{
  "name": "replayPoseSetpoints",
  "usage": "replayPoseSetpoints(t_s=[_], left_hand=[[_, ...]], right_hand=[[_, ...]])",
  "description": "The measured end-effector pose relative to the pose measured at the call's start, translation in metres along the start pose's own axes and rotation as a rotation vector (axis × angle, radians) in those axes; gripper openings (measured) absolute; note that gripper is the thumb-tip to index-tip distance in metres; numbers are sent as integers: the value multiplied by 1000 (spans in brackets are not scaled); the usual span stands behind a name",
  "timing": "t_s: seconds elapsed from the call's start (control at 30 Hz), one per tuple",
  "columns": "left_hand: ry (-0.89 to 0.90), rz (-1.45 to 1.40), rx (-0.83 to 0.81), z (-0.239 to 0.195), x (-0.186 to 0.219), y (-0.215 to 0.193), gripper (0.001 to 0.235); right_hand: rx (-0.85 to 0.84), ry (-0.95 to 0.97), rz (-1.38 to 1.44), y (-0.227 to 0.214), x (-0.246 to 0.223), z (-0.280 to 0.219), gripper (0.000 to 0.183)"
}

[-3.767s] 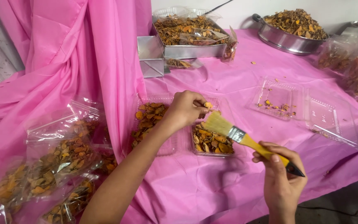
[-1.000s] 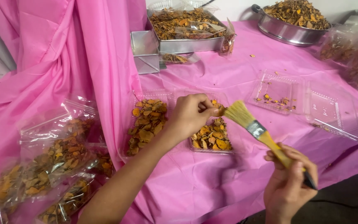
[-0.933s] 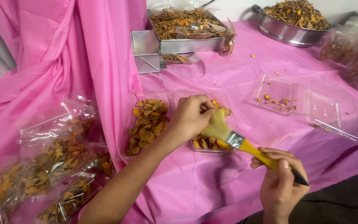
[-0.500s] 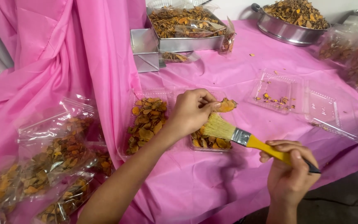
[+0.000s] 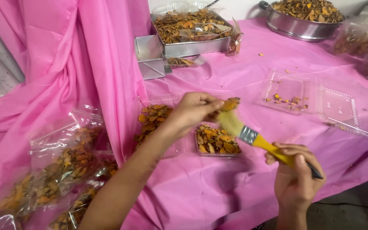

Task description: The person packs dried orange slices into small clear plastic bags on a pink-covered table. They use a small brush to sweep loose pieces from a plastic tray into the bags and then seal them.

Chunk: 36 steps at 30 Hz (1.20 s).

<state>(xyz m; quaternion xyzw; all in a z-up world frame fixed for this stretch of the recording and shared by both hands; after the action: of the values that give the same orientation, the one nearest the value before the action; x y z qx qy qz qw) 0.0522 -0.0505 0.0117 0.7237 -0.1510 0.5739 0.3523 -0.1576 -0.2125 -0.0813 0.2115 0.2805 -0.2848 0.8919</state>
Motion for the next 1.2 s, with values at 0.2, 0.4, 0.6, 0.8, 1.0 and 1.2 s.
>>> replayPoseSetpoints(t_s=[0.2,0.4,0.6,0.8,1.0,1.2], left_hand=[[82,630,219,66,2,-16,5],[70,920,324,95,-11,-22,46],[146,869,-108,8,8,9,21],[117,1235,-379,3,-27,20,40],[29,1176,-449,-11,-25,29,23],[300,1389,-359,2,-46,24,10]], right_hand=[[219,86,-70,-48,9,-8,20],[272,131,-131,-58,5,-20,19],[293,186,-127,-65,10,-21,20],[314,201,-111,-65,9,-29,20],[296,201,-135,-62,2,-32,23],[265,193,-93,-53,6,-34,20]])
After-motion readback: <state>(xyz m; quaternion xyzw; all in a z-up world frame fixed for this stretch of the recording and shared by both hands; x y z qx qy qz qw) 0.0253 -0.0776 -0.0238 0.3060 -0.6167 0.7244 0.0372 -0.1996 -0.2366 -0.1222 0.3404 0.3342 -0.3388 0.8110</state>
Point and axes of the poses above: each hand's wrist, its own z-axis towards the middle knuckle, its own y-axis out of the palm, x = y × z, the point moved 3 cm from there along z, towards the middle knuckle, and after that the axes turned 13 degrees about -z, right-handed, at the moved point
